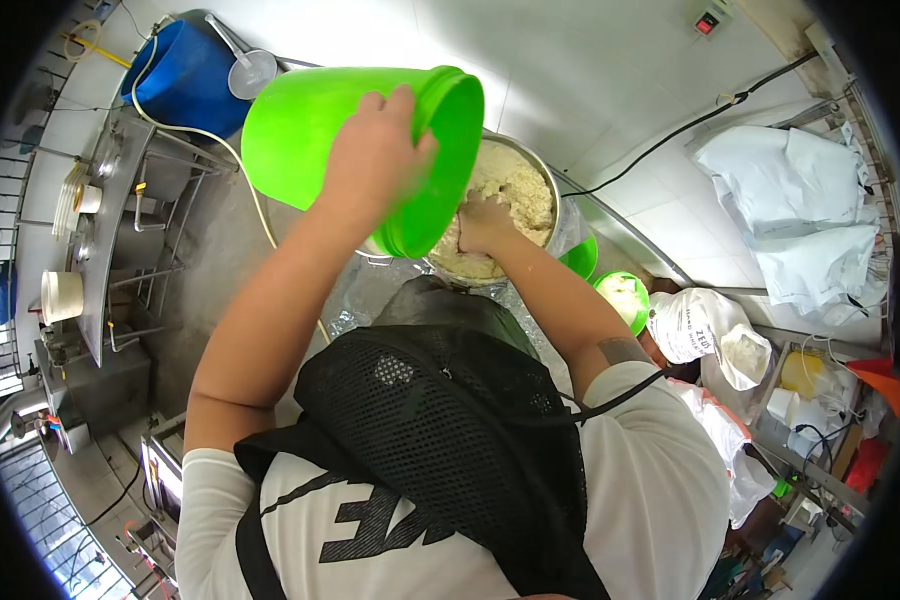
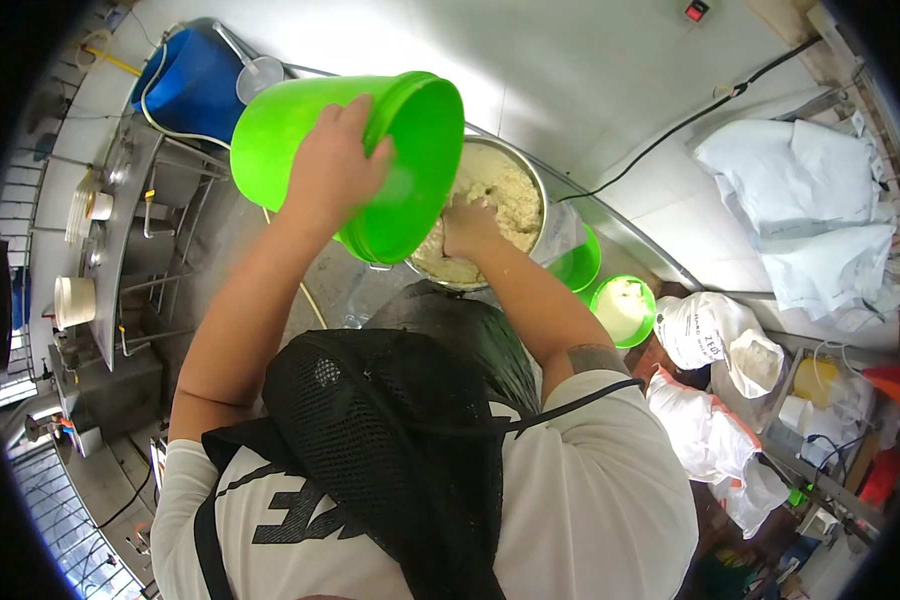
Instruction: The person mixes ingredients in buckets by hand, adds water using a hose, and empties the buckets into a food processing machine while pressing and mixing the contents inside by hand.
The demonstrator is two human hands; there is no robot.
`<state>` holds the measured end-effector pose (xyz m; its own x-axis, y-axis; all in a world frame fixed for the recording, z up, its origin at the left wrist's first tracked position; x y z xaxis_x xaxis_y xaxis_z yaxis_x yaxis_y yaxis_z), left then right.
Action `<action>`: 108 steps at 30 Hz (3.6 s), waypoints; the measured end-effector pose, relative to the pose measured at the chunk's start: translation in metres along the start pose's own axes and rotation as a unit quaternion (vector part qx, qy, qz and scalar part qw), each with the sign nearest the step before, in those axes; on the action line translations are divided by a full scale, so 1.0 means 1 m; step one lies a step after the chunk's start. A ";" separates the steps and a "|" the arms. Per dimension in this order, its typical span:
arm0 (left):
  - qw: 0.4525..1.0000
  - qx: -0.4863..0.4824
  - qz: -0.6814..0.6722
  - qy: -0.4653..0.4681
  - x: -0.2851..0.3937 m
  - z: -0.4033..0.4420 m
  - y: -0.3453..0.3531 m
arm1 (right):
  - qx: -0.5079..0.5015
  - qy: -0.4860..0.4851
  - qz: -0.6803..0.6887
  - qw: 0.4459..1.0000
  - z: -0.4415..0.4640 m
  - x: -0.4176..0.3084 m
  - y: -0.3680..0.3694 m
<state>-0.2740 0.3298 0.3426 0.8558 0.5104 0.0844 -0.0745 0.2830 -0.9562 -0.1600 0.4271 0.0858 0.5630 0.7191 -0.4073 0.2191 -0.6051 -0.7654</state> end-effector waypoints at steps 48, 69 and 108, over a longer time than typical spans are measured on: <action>0.999 0.054 0.005 0.005 -0.023 -0.014 -0.002 | 0.139 0.066 0.375 0.914 0.021 0.096 0.029; 0.997 -0.010 0.017 0.069 0.027 -0.010 0.002 | 0.004 -0.011 0.056 0.998 0.037 0.025 0.029; 0.963 0.073 0.120 0.232 0.090 0.001 -0.047 | 0.046 -0.115 -0.050 0.991 -0.005 -0.030 -0.007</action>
<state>-0.1938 0.3635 0.3960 0.9390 0.1680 -0.3002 -0.3406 0.3303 -0.8803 -0.1747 0.4077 0.1055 0.3433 0.8389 -0.4223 0.1851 -0.5013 -0.8453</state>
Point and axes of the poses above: each hand's wrist, its own z-axis towards the middle knuckle, its own y-axis out of the palm, x = y × z, the point moved 4 cm from there along z, towards the middle knuckle, and after that the axes turned 14 degrees about z, right-handed, at the moved point
